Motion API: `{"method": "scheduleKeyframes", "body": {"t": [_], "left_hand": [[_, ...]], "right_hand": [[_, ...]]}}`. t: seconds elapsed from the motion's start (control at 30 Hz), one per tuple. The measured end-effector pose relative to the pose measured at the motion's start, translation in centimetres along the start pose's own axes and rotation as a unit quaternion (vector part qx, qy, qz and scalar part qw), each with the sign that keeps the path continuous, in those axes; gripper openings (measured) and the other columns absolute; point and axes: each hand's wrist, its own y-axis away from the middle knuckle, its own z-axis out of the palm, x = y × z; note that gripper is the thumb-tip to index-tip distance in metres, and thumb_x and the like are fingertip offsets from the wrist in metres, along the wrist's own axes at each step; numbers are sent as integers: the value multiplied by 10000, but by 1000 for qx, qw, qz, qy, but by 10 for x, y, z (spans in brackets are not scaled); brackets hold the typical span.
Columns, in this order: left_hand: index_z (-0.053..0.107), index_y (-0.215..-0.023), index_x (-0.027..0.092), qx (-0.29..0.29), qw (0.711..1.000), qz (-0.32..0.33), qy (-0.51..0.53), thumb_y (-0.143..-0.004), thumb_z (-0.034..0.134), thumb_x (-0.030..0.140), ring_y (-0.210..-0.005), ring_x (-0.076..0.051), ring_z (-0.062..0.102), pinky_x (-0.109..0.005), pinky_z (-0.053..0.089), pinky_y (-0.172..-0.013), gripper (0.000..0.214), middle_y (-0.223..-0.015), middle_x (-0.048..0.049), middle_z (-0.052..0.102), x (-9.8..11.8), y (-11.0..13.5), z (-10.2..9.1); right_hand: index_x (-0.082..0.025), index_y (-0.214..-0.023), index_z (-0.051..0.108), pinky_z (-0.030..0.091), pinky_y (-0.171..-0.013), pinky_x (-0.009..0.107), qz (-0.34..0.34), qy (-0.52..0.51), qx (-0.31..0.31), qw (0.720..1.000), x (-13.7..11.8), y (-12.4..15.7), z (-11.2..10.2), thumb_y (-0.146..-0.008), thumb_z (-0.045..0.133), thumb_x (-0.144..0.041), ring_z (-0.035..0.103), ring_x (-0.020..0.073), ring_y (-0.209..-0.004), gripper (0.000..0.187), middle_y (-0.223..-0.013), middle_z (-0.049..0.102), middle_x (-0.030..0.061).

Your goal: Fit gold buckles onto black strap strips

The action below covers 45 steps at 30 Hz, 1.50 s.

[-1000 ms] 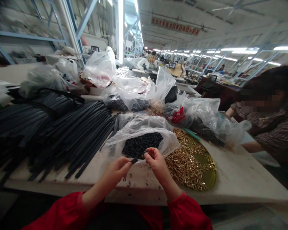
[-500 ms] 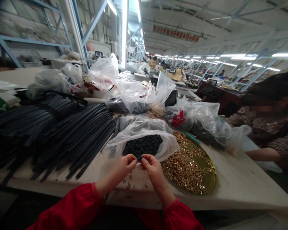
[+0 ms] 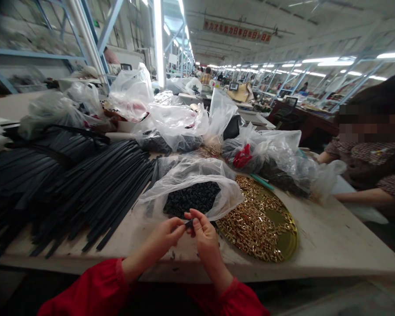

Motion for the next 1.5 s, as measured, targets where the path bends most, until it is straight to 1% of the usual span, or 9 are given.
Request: {"method": "scheduleKeyframes", "body": {"t": [0.2,0.4,0.57,0.67,0.97,1.03,1.23,1.37,1.5], "left_hand": [[614,-774,159,39,999,18,-30,-812,404,303,-595,-123,518,-206,348,-544,258,-653,2,596,1,6,5],[614,-700,158,22,998,9,-62,-789,425,254,-585,-121,508,-211,324,-544,231,-614,15,574,-4,14,3],[582,-713,156,43,999,13,-23,-818,404,289,-591,-123,511,-215,341,-555,245,-629,10,569,-2,23,5],[555,-935,156,2,999,33,20,-808,422,258,-627,-128,531,-220,381,-597,211,-696,2,594,1,34,3],[439,-1061,138,-22,997,-12,77,-760,421,159,-587,-112,522,-208,402,-566,302,-665,14,579,8,50,-10],[431,-1073,138,-49,994,-23,92,-755,437,177,-560,-102,500,-199,387,-533,320,-659,25,566,11,52,-15],[430,-1071,146,-86,988,-42,119,-769,455,251,-548,-108,531,-214,413,-527,321,-687,24,577,5,60,-18],[485,-992,150,-98,992,-57,62,-763,479,285,-544,-125,554,-213,396,-496,266,-691,5,620,-2,61,-18],[551,-827,152,-90,993,-72,6,-752,490,313,-564,-139,565,-214,384,-481,187,-720,-15,633,0,58,-20]], "right_hand": [[-182,-731,601,436,-516,226,96,-139,88,982,22,-1,3,-586,739,-380,525,85,-517,281,-761,663,10],[-163,-738,636,406,-551,241,3,33,14,999,26,11,-4,-678,672,-385,504,108,-536,233,-599,600,-11],[-187,-764,606,428,-582,247,45,-53,14,997,23,17,0,-636,713,-356,532,110,-575,237,-667,598,-23],[-189,-768,606,424,-568,232,90,-104,5,990,21,22,0,-648,704,-363,522,97,-569,233,-698,605,-20],[-171,-788,623,409,-574,250,55,-25,-36,998,12,49,11,-735,558,-519,513,130,-588,359,-642,589,4],[-178,-776,626,410,-572,254,72,-70,-42,994,9,52,10,-760,493,-559,517,134,-587,404,-640,594,11],[-196,-729,576,413,-552,232,173,-177,-133,960,10,56,11,-654,705,-356,516,108,-562,219,-652,584,-27],[-160,-849,594,420,-586,227,263,-188,-176,930,12,60,10,-675,692,-340,537,108,-624,268,-770,608,17],[-160,-745,565,369,-544,175,272,-219,-188,918,13,59,8,-686,694,-279,484,71,-566,185,-658,558,-26]]}}
